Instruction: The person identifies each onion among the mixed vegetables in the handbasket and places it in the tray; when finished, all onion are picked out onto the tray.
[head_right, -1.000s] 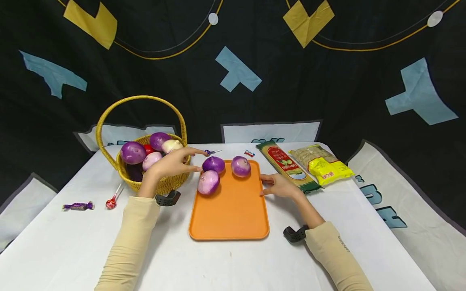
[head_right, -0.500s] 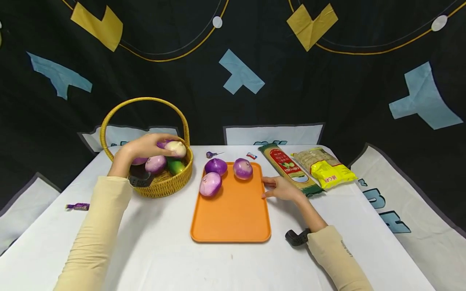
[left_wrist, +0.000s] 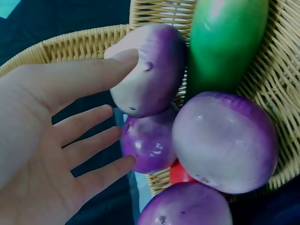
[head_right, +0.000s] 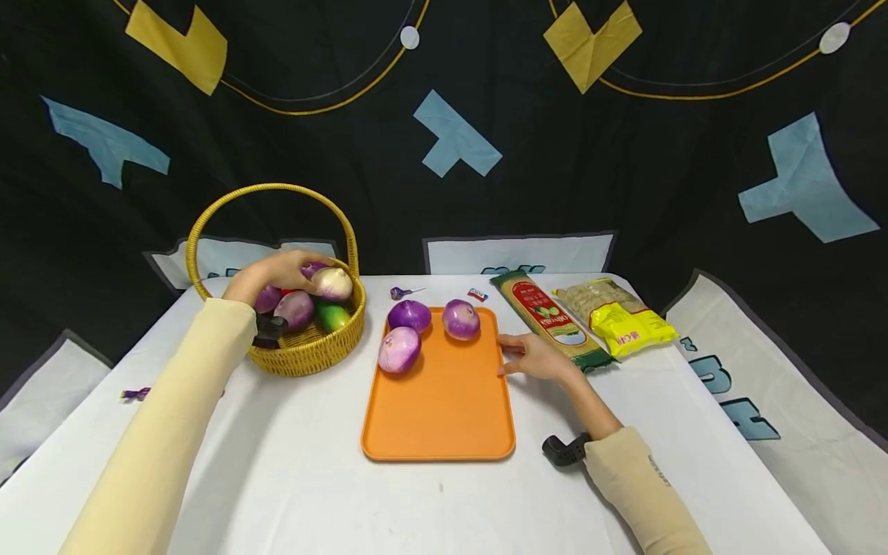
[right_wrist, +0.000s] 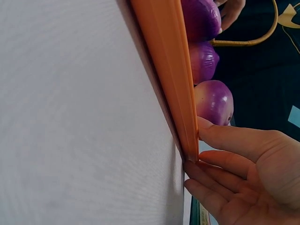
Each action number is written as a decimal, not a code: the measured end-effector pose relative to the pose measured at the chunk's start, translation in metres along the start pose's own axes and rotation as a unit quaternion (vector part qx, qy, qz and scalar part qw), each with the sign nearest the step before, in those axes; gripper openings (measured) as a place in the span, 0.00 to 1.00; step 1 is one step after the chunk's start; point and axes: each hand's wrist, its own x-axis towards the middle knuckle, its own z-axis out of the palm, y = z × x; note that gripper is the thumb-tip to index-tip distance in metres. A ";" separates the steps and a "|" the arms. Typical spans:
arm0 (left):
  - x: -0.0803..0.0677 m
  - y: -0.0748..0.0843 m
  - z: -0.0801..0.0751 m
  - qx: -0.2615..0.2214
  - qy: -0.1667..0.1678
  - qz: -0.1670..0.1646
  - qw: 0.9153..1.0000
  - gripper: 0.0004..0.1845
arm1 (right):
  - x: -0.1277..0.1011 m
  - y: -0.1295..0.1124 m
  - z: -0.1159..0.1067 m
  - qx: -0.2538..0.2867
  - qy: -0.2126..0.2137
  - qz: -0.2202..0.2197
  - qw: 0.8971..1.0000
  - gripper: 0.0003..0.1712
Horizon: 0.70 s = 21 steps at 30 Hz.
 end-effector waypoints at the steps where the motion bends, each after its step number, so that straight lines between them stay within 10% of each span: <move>1: 0.001 0.000 0.001 -0.003 -0.003 0.001 1.000 0.34 | 0.000 0.001 0.000 -0.001 0.000 0.000 1.000 0.37; 21: 0.016 -0.004 0.019 -0.017 0.076 0.035 0.996 0.29 | 0.002 0.001 -0.002 -0.007 0.008 0.017 1.000 0.37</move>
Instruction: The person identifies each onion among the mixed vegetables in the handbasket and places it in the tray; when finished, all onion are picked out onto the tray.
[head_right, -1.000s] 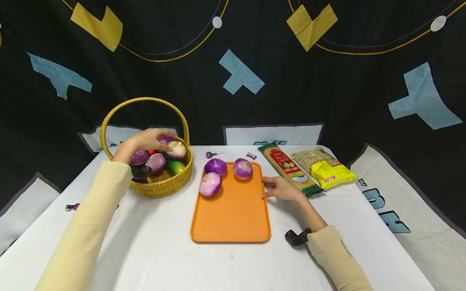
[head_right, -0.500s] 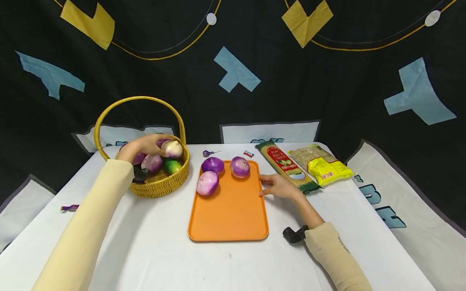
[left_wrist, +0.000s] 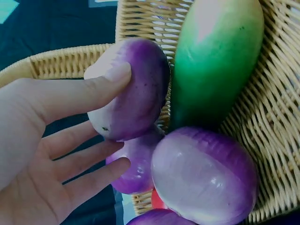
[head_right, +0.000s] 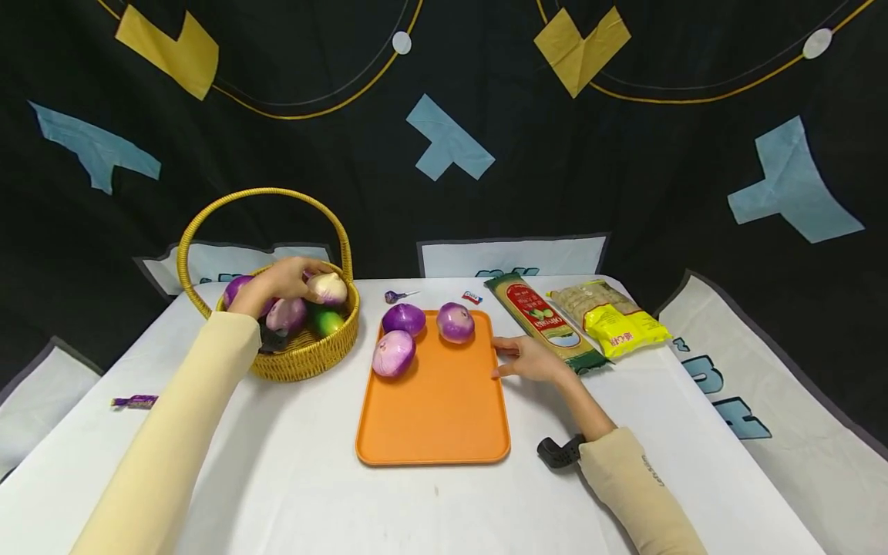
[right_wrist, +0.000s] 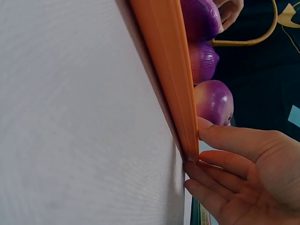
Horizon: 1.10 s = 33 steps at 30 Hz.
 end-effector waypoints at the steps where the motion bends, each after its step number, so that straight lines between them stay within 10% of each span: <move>1: -0.002 0.000 0.001 -0.002 0.006 0.002 1.000 0.29 | 0.000 0.000 0.001 0.000 -0.002 0.000 1.000 0.37; 9: -0.029 0.012 0.002 -0.045 0.094 0.032 0.994 0.30 | -0.002 0.000 0.002 -0.004 -0.001 -0.002 1.000 0.37; 16: -0.053 0.051 0.026 -0.153 0.161 0.072 0.973 0.33 | -0.003 -0.001 0.001 -0.004 0.005 -0.002 1.000 0.37; 26: -0.053 0.114 0.056 -0.178 0.155 0.209 0.949 0.31 | -0.003 0.000 0.000 -0.017 0.009 -0.009 1.000 0.37; 33: -0.045 0.138 0.079 -0.125 0.113 0.269 0.948 0.30 | -0.002 -0.001 0.002 -0.009 0.003 -0.002 1.000 0.37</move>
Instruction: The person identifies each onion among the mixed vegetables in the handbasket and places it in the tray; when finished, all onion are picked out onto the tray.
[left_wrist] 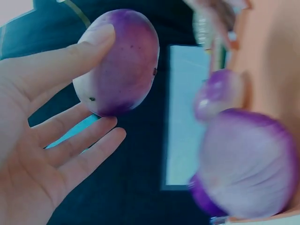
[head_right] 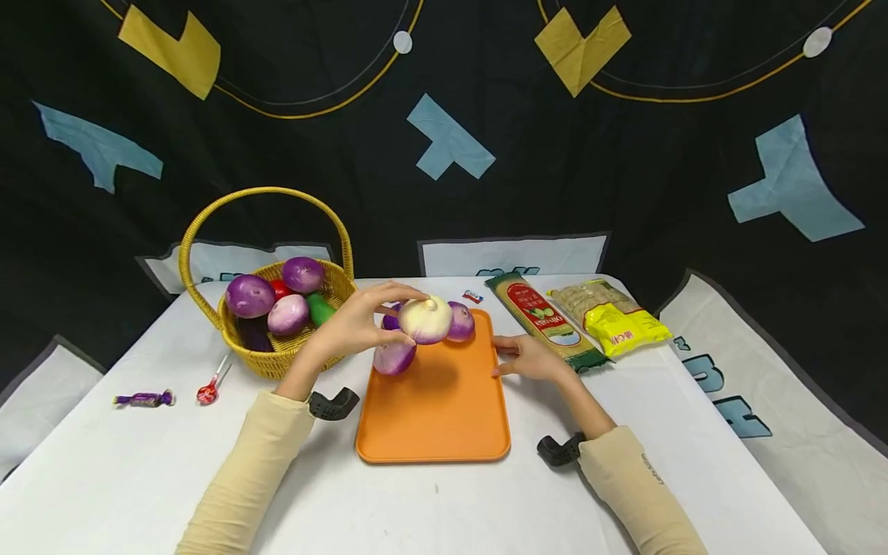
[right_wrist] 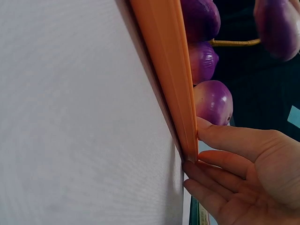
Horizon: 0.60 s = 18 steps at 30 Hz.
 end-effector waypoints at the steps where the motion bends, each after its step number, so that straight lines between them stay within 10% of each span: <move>1: 0.002 -0.002 0.005 0.005 -0.009 0.005 1.000 0.30 | 0.000 0.000 0.000 0.002 0.000 0.001 1.000 0.37; 18: 0.009 -0.021 0.061 0.077 -0.134 -0.015 0.988 0.30 | 0.000 0.001 0.000 0.006 -0.003 0.003 1.000 0.37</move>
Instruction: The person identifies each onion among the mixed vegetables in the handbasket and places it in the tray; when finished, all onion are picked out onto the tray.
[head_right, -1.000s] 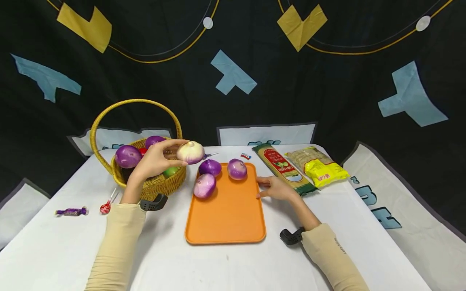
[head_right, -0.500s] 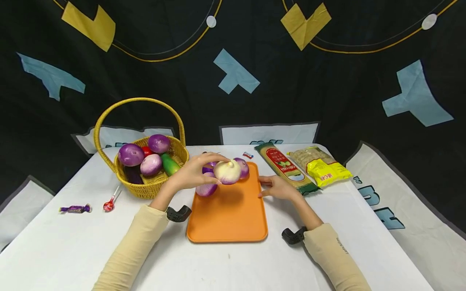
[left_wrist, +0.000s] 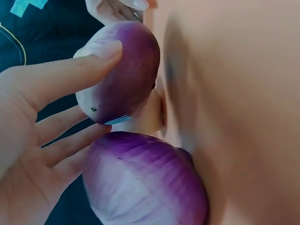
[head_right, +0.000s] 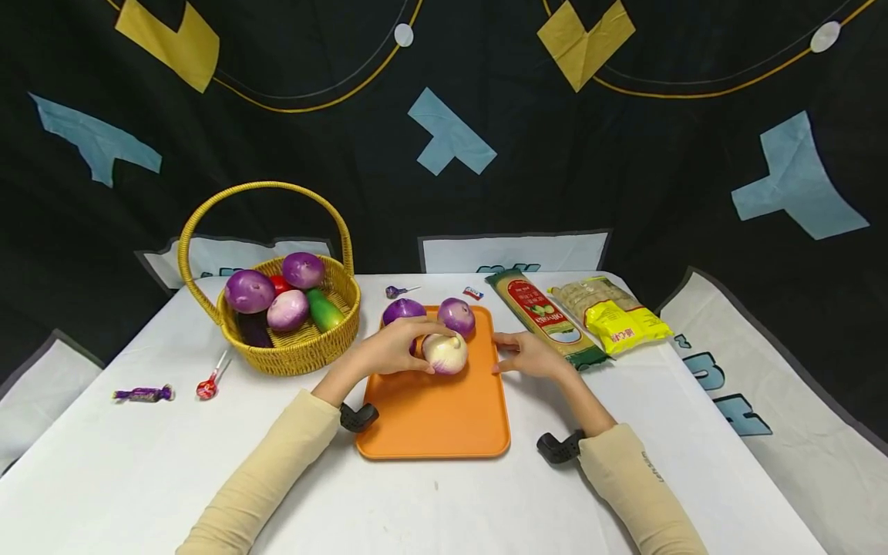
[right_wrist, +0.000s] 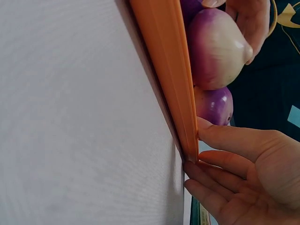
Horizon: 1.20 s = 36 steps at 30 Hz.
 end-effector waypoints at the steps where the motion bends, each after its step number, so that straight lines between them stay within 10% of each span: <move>1: 0.000 0.000 0.001 0.001 -0.001 -0.004 1.000 0.30 | 0.000 0.000 0.000 0.000 0.000 0.001 1.000 0.37; 18: -0.004 -0.009 -0.007 0.020 0.012 -0.013 1.000 0.32 | 0.001 0.001 0.000 -0.008 0.000 0.002 1.000 0.38; 36: -0.059 -0.028 -0.093 -0.015 0.171 -0.115 0.979 0.31 | 0.001 0.000 0.001 -0.013 -0.001 0.011 1.000 0.38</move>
